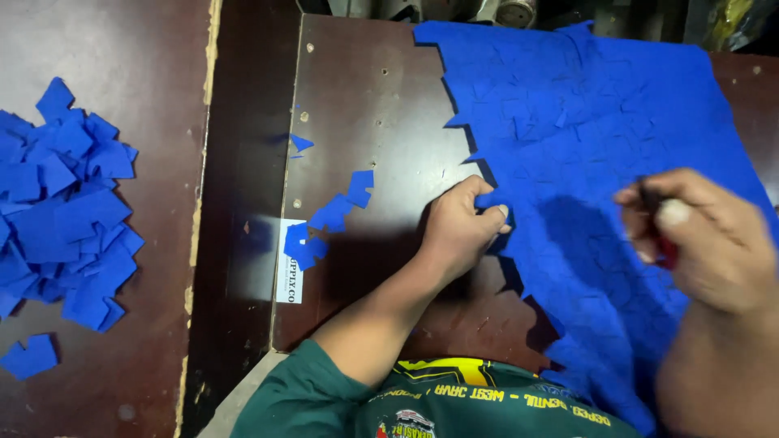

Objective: Cutting out small pre-marked shapes from a blue fabric sheet using a small cutting tool.

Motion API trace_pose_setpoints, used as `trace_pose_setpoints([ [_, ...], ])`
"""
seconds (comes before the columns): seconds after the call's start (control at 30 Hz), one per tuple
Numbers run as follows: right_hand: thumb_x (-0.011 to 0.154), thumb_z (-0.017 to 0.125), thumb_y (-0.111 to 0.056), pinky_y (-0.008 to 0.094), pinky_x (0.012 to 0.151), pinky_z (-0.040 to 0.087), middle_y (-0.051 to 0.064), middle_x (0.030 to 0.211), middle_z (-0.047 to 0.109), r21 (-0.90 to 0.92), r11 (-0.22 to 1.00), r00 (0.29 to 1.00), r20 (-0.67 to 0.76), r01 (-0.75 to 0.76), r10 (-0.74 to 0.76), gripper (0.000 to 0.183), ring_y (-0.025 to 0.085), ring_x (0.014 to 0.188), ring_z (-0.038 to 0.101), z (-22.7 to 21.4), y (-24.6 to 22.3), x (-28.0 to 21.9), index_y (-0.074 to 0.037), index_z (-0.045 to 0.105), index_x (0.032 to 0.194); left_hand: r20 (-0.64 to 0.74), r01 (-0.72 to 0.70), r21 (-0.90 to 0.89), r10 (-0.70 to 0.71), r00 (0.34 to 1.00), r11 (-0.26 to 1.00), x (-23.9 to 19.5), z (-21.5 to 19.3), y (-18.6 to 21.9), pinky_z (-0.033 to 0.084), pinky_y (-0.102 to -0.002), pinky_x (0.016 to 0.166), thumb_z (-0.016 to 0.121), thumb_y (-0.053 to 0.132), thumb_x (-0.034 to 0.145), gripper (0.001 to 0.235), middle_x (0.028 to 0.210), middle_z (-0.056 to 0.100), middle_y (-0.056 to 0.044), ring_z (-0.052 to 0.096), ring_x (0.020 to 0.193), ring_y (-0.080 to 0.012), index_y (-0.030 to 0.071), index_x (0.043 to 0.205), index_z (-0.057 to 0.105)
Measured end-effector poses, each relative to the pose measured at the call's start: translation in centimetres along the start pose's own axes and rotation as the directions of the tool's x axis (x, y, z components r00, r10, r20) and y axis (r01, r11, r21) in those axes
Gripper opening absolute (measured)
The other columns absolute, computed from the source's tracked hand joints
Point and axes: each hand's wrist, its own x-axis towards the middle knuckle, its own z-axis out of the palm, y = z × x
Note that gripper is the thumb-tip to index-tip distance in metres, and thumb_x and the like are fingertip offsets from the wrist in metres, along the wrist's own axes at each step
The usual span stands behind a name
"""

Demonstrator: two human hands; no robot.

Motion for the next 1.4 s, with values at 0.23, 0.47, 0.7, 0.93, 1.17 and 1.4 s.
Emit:
trace_pose_setpoints([
  [0.23, 0.11, 0.046, -0.02, 0.03, 0.054, 0.044, 0.013, 0.086, 0.06, -0.314, 0.947, 0.992, 0.087, -0.06, 0.092, 0.033, 0.018, 0.06, 0.052, 2.2, 0.7, 0.4, 0.004, 0.059, 0.127, 0.007, 0.012, 0.13, -0.013, 1.0, 0.991, -0.2, -0.2, 0.6, 0.051, -0.023, 0.068, 0.061, 0.009, 0.083, 0.013, 0.068, 0.076, 0.0, 0.075, 0.077, -0.0061, 0.016, 0.074, 0.054],
  [0.47, 0.106, 0.042, -0.034, 0.039, 0.081, 0.051, 0.009, 0.09, 0.067, -0.77, 0.514, 0.904, 0.426, 0.378, -0.027, 0.037, 0.026, 0.08, 0.068, 2.0, 4.9, 4.7, -0.007, 0.061, 0.124, -0.03, 0.154, -0.101, -0.158, 0.987, 0.983, -1.4, -1.2, 2.9, 0.047, -0.027, 0.047, 0.057, 0.002, 0.083, 0.015, 0.07, 0.073, -0.015, 0.06, 0.051, -0.0131, 0.012, 0.076, 0.048],
  [0.7, 0.11, 0.043, -0.038, 0.037, 0.062, 0.056, 0.006, 0.084, 0.059, -0.823, 0.039, 0.654, 0.42, 0.566, -0.63, 0.044, 0.026, 0.068, 0.064, 4.2, 8.6, 4.4, -0.004, 0.068, 0.121, -0.022, -0.082, -0.045, 0.081, 0.996, 0.996, -0.4, -1.0, 1.0, 0.065, -0.029, 0.056, 0.063, 0.007, 0.08, 0.04, 0.102, 0.069, -0.024, 0.077, 0.07, -0.025, -0.004, 0.119, 0.061],
  [0.93, 0.116, 0.034, -0.04, 0.035, 0.061, 0.056, 0.005, 0.084, 0.052, -0.932, -0.023, 0.673, 0.277, 0.36, -0.685, 0.045, 0.027, 0.069, 0.064, 6.6, 7.9, 3.1, -0.006, 0.063, 0.119, -0.262, -0.174, 0.325, 0.266, 0.928, 0.929, -0.1, -2.6, 1.0, 0.057, -0.045, 0.092, 0.066, 0.04, 0.079, 0.053, 0.108, 0.075, -0.007, 0.072, 0.107, -0.0318, 0.016, 0.126, 0.057],
  [1.17, 0.111, 0.049, -0.036, 0.046, 0.058, 0.056, 0.011, 0.085, 0.056, -0.955, 0.073, 0.783, 0.191, 0.289, -0.592, 0.033, 0.036, 0.066, 0.066, 7.9, 8.1, 1.5, -0.006, 0.062, 0.119, -0.145, -0.369, 0.767, 0.702, 0.697, 0.524, 1.7, -0.3, -1.7, 0.06, -0.052, 0.072, 0.077, 0.029, 0.078, 0.035, 0.096, 0.059, -0.01, 0.069, 0.084, -0.0381, 0.005, 0.102, 0.068],
  [1.4, 0.103, 0.054, -0.036, 0.059, 0.086, 0.055, 0.022, 0.1, 0.076, -0.934, 0.357, 0.964, 0.104, 0.009, 0.246, 0.035, 0.046, 0.099, 0.073, 7.0, 3.2, 3.7, -0.008, 0.062, 0.122, 0.041, -0.484, 0.818, 0.809, 0.587, 0.31, 2.1, -0.1, -2.2, 0.055, -0.046, 0.062, 0.076, 0.019, 0.082, 0.024, 0.085, 0.048, -0.007, 0.059, 0.081, -0.0332, 0.006, 0.085, 0.057],
])
